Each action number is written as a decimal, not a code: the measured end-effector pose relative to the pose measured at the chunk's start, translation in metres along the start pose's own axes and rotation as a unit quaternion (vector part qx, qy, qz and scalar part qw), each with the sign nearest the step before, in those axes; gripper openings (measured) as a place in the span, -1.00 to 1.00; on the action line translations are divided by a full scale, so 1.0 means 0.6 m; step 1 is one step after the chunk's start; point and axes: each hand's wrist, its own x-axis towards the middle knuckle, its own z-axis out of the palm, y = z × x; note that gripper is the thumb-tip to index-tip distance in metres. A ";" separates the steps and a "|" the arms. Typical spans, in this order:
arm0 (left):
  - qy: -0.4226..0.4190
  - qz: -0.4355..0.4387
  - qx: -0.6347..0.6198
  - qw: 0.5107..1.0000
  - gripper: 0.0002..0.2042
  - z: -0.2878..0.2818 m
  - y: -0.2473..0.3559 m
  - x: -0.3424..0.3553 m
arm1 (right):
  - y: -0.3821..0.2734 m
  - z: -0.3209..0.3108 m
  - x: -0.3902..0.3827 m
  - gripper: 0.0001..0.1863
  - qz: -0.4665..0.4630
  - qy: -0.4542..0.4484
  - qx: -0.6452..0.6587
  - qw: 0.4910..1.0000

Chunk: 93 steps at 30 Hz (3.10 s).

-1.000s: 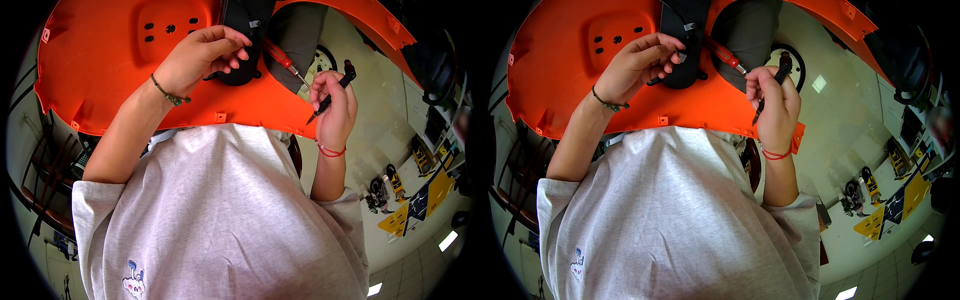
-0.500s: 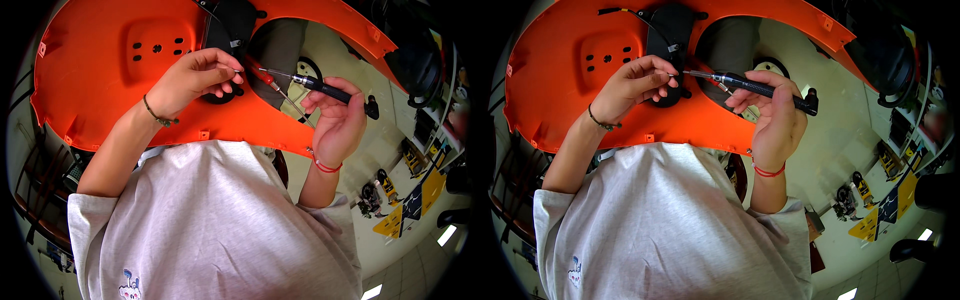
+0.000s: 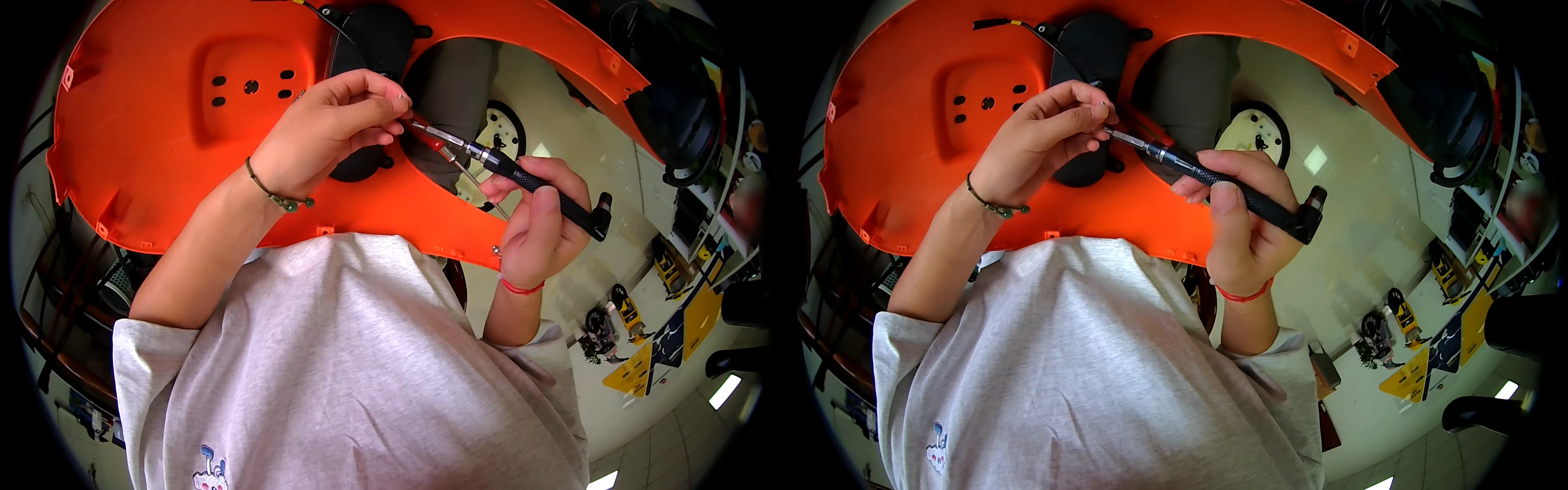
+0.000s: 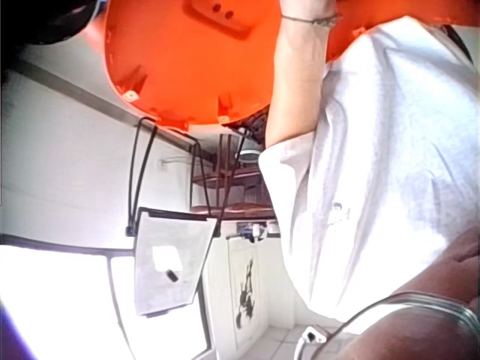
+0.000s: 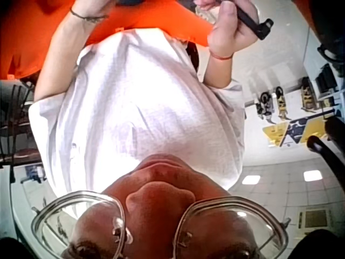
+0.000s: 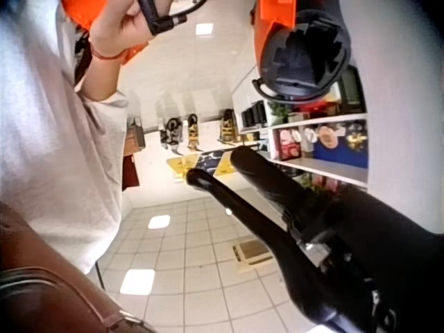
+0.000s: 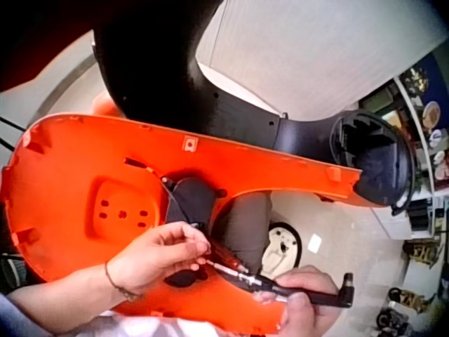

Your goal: The person uses a screwdriver to secure a component inside a red motorcycle fairing and then uses a hex key to tighten screws on the fairing.

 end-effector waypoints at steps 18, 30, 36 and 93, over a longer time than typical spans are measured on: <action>-0.012 -0.057 -0.147 0.987 -0.83 0.031 0.002 0.012 | -0.003 -0.006 0.004 -0.73 -0.079 -0.023 -0.154 0.985; -0.033 -0.044 -0.210 0.976 -0.81 0.042 -0.018 0.036 | 0.005 -0.009 0.001 -0.77 -0.073 -0.013 -0.160 0.984; -0.049 -0.020 -0.326 0.944 -0.78 0.078 -0.039 0.080 | 0.007 -0.005 0.012 -0.79 -0.029 0.032 -0.187 0.981; 0.079 0.039 -0.415 0.905 -0.81 0.104 -0.097 0.172 | 0.071 0.029 0.178 -0.83 0.067 -0.113 -0.246 0.960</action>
